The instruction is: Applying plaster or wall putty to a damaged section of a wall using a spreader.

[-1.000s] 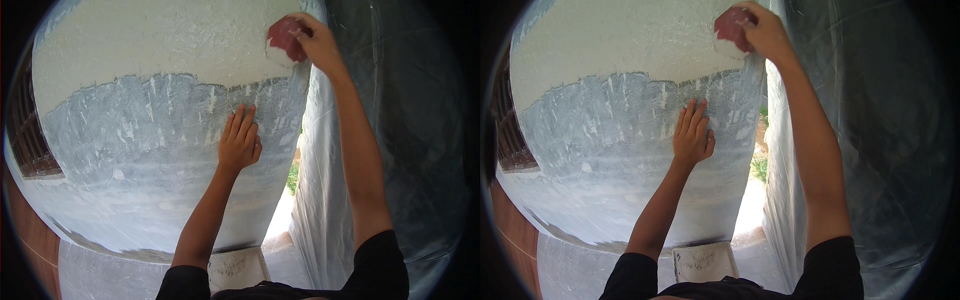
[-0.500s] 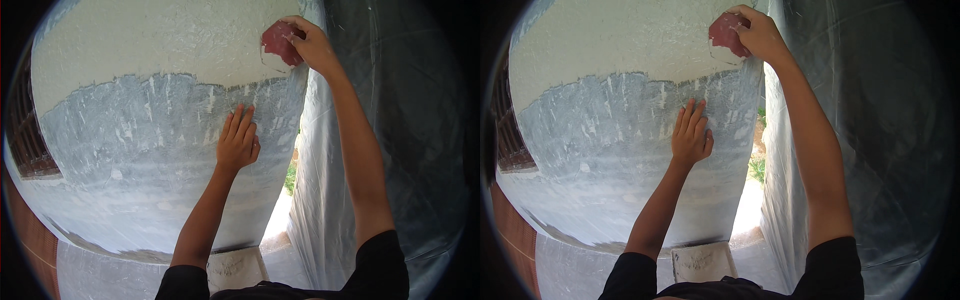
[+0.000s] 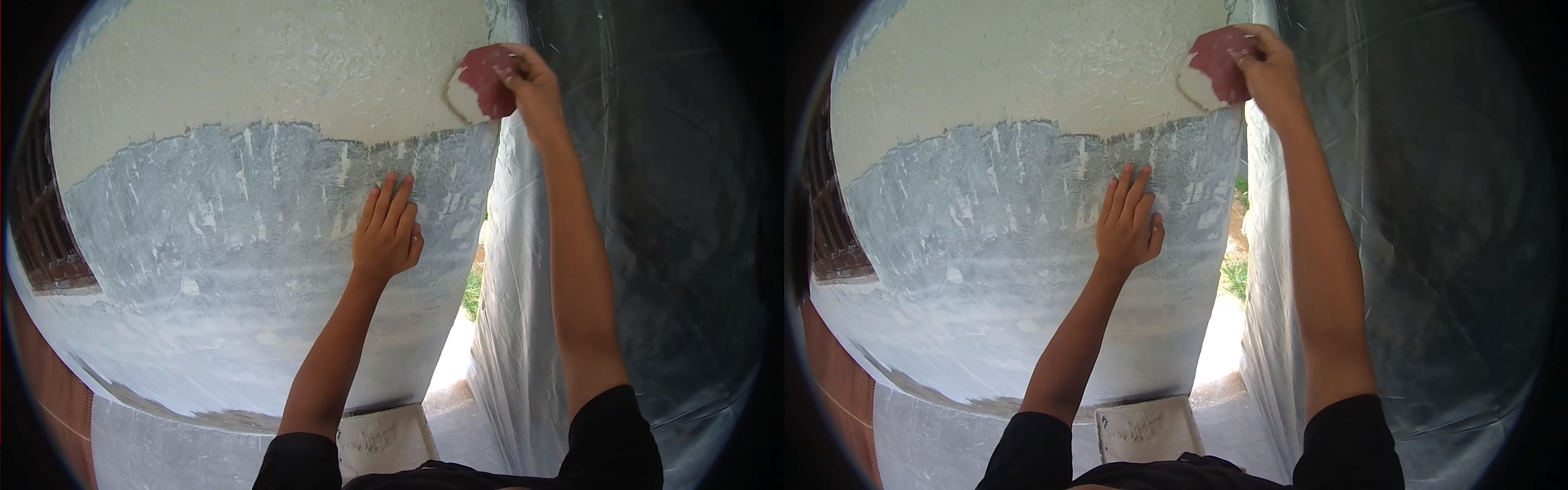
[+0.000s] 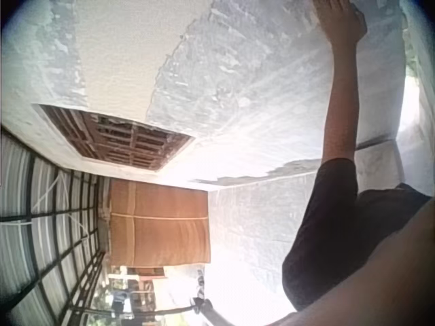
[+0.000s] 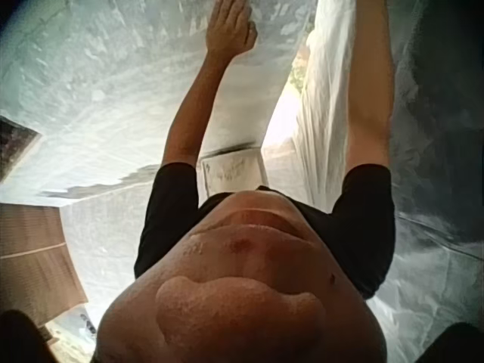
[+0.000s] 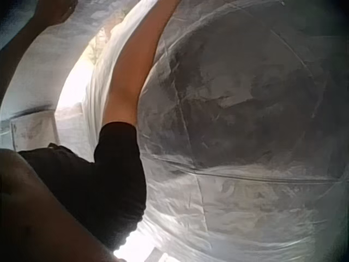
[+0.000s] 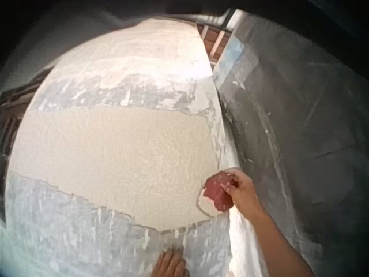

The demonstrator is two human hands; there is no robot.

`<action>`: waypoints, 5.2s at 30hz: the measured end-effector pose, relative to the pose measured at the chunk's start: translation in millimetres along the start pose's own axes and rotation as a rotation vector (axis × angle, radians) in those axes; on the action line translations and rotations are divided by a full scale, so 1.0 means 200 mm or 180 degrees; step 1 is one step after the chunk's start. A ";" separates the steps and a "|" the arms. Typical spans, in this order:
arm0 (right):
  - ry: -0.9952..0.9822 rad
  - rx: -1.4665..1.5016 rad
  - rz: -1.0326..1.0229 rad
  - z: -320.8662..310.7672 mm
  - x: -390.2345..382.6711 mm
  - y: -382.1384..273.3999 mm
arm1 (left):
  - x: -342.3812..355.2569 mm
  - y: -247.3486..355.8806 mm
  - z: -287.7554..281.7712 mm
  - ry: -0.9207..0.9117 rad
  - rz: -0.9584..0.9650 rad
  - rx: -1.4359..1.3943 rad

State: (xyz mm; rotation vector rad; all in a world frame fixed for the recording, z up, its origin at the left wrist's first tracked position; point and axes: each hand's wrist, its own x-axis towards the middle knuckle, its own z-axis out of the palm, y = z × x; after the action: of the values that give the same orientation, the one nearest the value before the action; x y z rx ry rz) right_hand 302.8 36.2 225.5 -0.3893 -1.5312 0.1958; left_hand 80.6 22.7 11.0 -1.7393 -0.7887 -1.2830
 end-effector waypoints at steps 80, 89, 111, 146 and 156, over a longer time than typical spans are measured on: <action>0.1428 0.3013 0.1618 0.39 -0.85 0.07 | -0.02 -0.02 0.02 0.0548 0.0101 -0.0580; 0.1434 0.3025 0.1672 0.39 -0.88 0.03 | -0.02 -0.02 0.01 0.0481 0.0059 -0.0541; 0.1364 0.2537 0.1566 0.38 -0.87 0.06 | -0.01 -0.02 0.00 0.0493 0.0048 -0.0561; 0.0758 0.0321 0.0777 0.19 -0.57 0.03 | -0.02 -0.02 0.02 0.0460 -0.0006 -0.0533; 0.0655 0.0589 0.0754 0.21 -0.57 0.05 | -0.02 -0.03 0.03 0.0504 -0.0001 -0.0558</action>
State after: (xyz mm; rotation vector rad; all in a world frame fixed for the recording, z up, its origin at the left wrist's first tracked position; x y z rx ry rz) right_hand 257.5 8.6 116.1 -0.4293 -1.2513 0.4656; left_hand 77.8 29.5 8.6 -1.7470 -0.6009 -1.5075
